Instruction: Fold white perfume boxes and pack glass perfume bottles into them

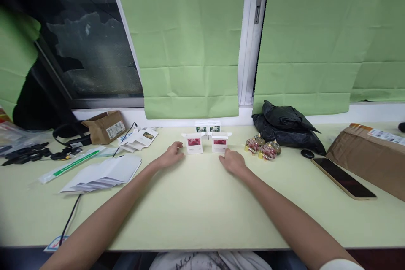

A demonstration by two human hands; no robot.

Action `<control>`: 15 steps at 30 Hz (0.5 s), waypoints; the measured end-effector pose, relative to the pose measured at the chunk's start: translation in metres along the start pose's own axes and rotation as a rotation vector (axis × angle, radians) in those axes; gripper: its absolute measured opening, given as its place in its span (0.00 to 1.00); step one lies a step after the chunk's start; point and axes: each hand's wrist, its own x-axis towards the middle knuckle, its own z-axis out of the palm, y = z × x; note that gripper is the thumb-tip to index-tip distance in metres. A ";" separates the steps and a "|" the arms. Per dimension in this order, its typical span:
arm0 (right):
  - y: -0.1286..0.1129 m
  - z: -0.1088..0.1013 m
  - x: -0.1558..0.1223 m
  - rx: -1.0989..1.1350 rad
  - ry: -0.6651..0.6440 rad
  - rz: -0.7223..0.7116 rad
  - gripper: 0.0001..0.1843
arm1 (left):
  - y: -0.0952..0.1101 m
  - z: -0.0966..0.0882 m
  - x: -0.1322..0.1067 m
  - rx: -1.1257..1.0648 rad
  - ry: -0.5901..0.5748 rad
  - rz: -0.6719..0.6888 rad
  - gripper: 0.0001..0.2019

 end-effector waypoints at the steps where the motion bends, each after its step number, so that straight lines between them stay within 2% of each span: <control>1: -0.001 0.000 -0.002 -0.007 -0.003 -0.033 0.19 | 0.000 -0.003 -0.001 0.039 0.000 0.010 0.25; 5: -0.005 0.000 -0.007 -0.042 -0.006 -0.222 0.20 | 0.002 -0.012 -0.007 0.214 0.009 0.045 0.15; 9: -0.006 -0.002 -0.012 -0.054 0.005 -0.379 0.21 | 0.006 -0.012 -0.011 0.381 0.031 0.013 0.15; 15: -0.003 -0.002 -0.011 -0.055 0.024 -0.476 0.22 | 0.000 -0.014 -0.013 0.588 0.112 -0.238 0.19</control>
